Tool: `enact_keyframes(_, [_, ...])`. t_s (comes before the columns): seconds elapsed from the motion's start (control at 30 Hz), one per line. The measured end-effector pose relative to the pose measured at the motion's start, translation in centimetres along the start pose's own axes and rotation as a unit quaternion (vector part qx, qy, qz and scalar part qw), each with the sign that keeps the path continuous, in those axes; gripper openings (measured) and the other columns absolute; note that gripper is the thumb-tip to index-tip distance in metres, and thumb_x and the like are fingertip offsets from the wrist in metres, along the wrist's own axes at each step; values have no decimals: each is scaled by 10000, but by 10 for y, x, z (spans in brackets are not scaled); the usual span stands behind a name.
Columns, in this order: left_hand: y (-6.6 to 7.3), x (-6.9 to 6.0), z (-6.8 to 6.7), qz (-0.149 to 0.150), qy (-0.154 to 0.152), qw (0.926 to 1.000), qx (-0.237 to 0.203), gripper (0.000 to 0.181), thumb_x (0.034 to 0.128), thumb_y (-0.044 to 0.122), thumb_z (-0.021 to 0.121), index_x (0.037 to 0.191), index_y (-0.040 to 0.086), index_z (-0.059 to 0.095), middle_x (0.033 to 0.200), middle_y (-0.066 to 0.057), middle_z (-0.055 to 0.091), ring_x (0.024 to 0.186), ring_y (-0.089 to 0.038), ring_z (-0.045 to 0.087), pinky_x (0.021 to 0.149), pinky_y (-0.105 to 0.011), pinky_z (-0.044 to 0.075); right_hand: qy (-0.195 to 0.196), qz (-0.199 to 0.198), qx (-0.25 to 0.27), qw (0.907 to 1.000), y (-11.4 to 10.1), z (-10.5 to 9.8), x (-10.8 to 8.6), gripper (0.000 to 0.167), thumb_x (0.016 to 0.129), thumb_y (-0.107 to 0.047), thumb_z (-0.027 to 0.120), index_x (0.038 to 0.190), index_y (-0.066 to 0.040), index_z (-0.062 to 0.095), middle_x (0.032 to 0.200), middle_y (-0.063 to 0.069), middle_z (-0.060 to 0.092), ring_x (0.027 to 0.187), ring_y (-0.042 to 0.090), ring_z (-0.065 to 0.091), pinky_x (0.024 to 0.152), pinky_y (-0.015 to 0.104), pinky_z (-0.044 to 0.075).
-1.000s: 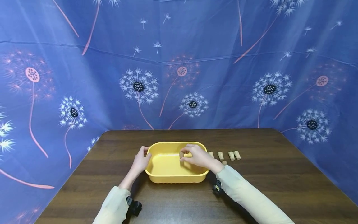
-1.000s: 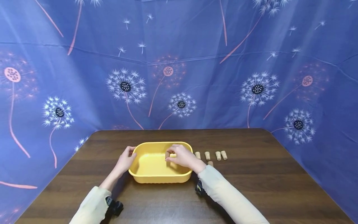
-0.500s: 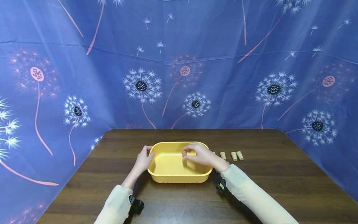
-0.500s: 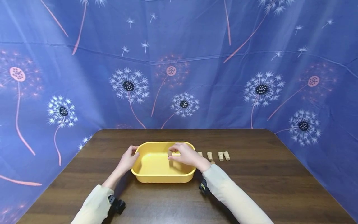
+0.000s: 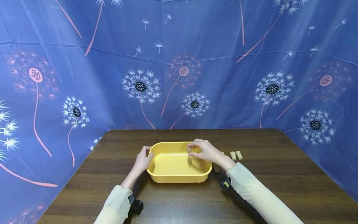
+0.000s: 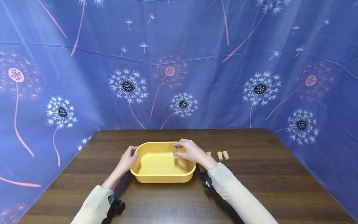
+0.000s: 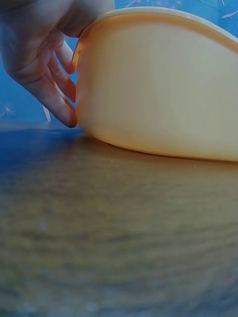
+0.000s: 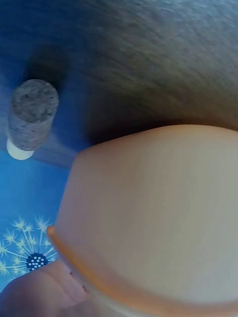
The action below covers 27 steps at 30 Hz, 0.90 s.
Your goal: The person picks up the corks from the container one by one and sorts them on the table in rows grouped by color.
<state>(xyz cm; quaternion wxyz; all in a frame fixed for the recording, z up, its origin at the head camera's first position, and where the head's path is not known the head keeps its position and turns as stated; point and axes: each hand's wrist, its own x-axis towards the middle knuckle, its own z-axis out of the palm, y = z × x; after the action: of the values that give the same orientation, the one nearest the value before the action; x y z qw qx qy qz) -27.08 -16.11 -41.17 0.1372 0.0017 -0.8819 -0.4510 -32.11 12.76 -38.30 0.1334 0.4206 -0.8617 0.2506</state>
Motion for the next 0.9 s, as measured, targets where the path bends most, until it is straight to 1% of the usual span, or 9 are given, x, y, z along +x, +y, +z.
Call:
enact_keyframes(0.13, [0, 0, 0, 8, -12, 10000, 2, 277, 885, 45, 505, 1149, -35, 526, 1064, -230, 620, 1005, -350, 577, 870, -465, 461, -33, 96, 5, 9999, 1, -5, -3, 408, 805, -286, 724, 1111, -23, 665, 939, 29, 653, 894, 187, 622, 802, 349, 517])
enact_keyframes(0.37, [1, -2, -2, 37, 6, 10000, -74, 272, 884, 47, 505, 1142, -35, 531, 1064, -236, 620, 1010, -360, 576, 876, -468, 458, 104, 192, 130, 9997, 6, -11, -8, 371, 802, -265, 730, 1094, -42, 674, 932, 61, 656, 888, 192, 614, 802, 376, 513])
enact_keyframes(0.47, [-3, -1, -3, 186, 61, 9996, -207, 270, 871, 73, 509, 1121, -24, 540, 1043, -231, 622, 992, -364, 576, 858, -471, 460, 107, 292, 148, 9994, 7, -16, -10, 383, 811, -272, 720, 1113, -41, 666, 951, 29, 649, 901, 189, 608, 801, 367, 509])
enact_keyframes(0.5, [-8, 1, -1, 377, 136, 9989, -240, 260, 874, 103, 512, 1107, -7, 546, 1015, -213, 628, 958, -336, 586, 827, -425, 475, 111, 331, 154, 9993, 8, -18, -11, 384, 809, -273, 721, 1113, -44, 666, 955, 22, 648, 899, 190, 607, 789, 358, 508])
enact_keyframes(0.6, [-10, 1, -1, 517, 177, 9982, -261, 256, 867, 120, 515, 1091, -1, 548, 992, -203, 629, 932, -328, 587, 802, -414, 476, 126, 335, 142, 9993, 9, -22, -14, 391, 810, -274, 721, 1118, -40, 663, 955, 18, 645, 885, 192, 601, 746, 354, 503])
enact_keyframes(0.7, [-9, 2, -1, 375, 137, 9989, -258, 258, 873, 106, 514, 1103, -5, 547, 1007, -206, 630, 954, -331, 586, 825, -421, 473, 171, 332, 162, 9992, 11, -25, -17, 398, 802, -266, 729, 1118, -34, 663, 949, 22, 644, 870, 198, 595, 729, 384, 502])
enact_keyframes(0.73, [-4, 0, -2, 187, 58, 9995, -247, 268, 869, 76, 510, 1116, -22, 541, 1033, -223, 624, 986, -359, 576, 855, -468, 459, 182, 332, 167, 9991, 12, -26, -19, 399, 802, -265, 729, 1119, -31, 662, 952, 20, 644, 873, 195, 595, 736, 395, 505])
enact_keyframes(0.77, [-3, 0, -2, 115, 18, 9997, -221, 270, 874, 66, 506, 1127, -25, 537, 1045, -226, 623, 996, -359, 574, 864, -471, 458, 203, 329, 176, 9991, 13, -27, -20, 400, 802, -263, 729, 1120, -30, 661, 958, 18, 646, 877, 194, 597, 748, 402, 506])
enact_keyframes(0.9, [-1, 0, -2, -33, -68, 10000, -64, 271, 890, 52, 504, 1149, -26, 527, 1073, -223, 621, 1014, -346, 575, 875, -462, 460, 253, 389, 220, 9987, 15, -31, -24, 400, 803, -251, 727, 1127, -28, 656, 995, 29, 653, 902, 199, 614, 777, 432, 517])
